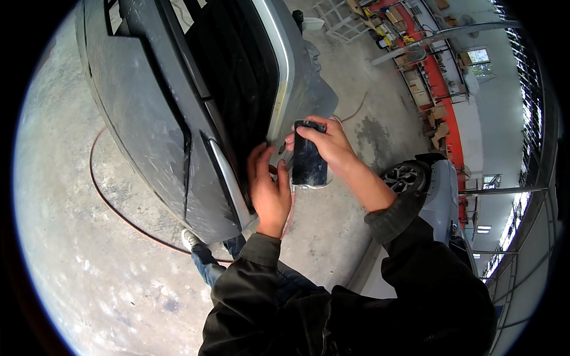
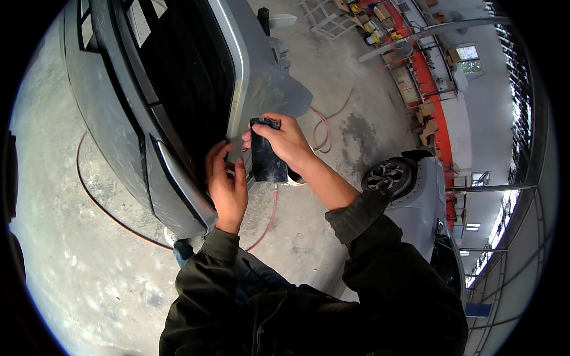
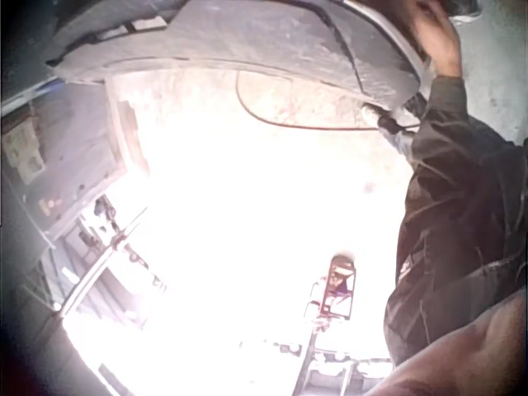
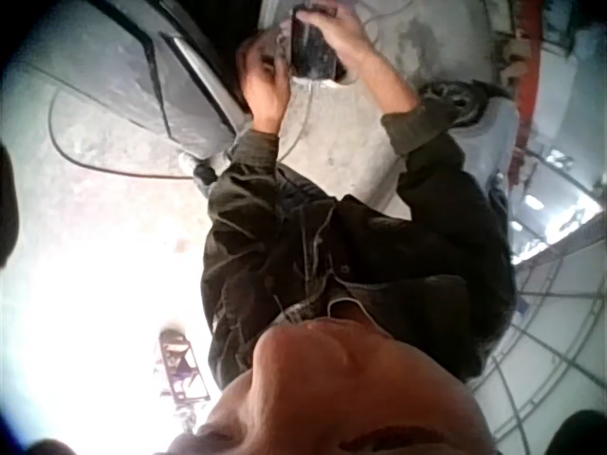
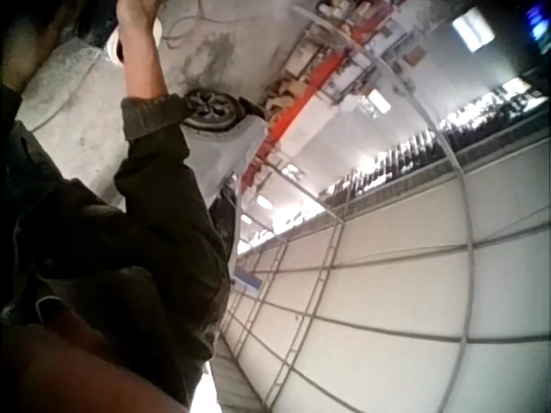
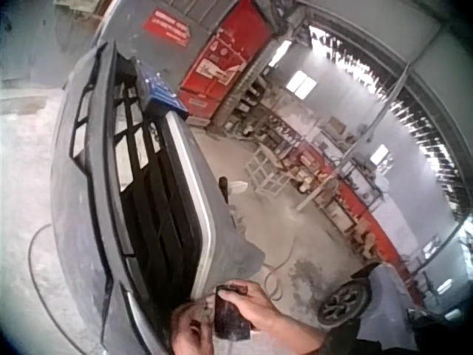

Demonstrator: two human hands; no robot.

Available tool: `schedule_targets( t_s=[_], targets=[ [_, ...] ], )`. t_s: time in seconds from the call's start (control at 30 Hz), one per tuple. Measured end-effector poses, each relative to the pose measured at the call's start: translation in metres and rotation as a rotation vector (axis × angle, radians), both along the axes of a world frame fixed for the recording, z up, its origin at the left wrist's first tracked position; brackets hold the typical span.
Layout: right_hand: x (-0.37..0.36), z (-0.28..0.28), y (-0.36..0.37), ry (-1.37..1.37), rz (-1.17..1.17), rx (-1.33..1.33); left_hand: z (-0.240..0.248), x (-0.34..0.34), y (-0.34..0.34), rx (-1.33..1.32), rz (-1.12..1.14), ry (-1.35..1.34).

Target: The person sands the surface of a detached car bumper using a sanding block. They repeatedly dip the sanding block into a bucket of water and continue sanding different areas of the bumper, including the edges and the main face.

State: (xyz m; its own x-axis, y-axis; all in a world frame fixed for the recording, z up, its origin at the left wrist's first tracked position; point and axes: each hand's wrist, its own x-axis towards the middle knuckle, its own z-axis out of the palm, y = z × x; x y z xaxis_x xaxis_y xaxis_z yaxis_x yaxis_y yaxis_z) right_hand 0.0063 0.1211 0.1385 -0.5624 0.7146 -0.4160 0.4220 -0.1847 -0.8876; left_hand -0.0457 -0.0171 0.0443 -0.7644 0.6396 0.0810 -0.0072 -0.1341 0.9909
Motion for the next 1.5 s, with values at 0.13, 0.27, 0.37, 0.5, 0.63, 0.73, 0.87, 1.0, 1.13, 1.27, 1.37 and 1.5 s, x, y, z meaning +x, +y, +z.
schedule_targets(
  t_s=[0.13, 0.27, 0.37, 0.5, 0.63, 0.73, 0.87, 1.0, 1.13, 1.27, 1.37, 1.5],
  targets=[
    [-0.025, 0.011, -0.002, -0.129, 0.008, 0.261, -0.012, -0.001, -0.004, 0.011, -0.039, 0.027],
    [-0.044, 0.006, 0.0, -0.283, 0.039, 0.54, -0.018, 0.0, -0.008, 0.021, -0.091, 0.019],
    [-0.052, -0.008, 0.013, -0.292, 0.009, 0.816, -0.02, -0.002, -0.01, 0.009, -0.094, 0.048],
    [-0.055, -0.029, 0.008, -0.162, -0.163, 0.767, -0.016, -0.001, -0.009, 0.011, -0.098, 0.023],
    [-0.051, -0.049, -0.016, -0.221, -0.117, 0.871, -0.019, -0.006, -0.01, -0.004, -0.062, 0.087],
    [-0.057, -0.036, -0.006, -0.199, -0.175, 0.914, -0.021, -0.002, -0.01, -0.023, -0.053, 0.138],
    [-0.045, -0.049, -0.017, -0.203, -0.202, 0.954, -0.016, 0.002, -0.009, -0.038, -0.088, 0.088],
    [-0.059, -0.043, -0.008, -0.173, -0.165, 1.004, -0.018, -0.004, -0.013, -0.069, -0.059, 0.15],
    [-0.058, -0.045, -0.009, -0.155, -0.27, 0.976, -0.016, 0.002, -0.013, -0.068, -0.104, 0.082],
    [-0.053, -0.049, -0.009, -0.206, -0.2, 0.924, -0.016, -0.002, -0.012, -0.082, -0.08, 0.124],
    [-0.059, -0.039, 0.001, -0.159, -0.249, 0.941, -0.014, -0.001, -0.013, -0.074, -0.08, 0.109],
    [-0.058, -0.041, -0.007, -0.145, -0.287, 0.949, -0.014, -0.003, -0.013, -0.08, -0.059, 0.125]
  ],
)
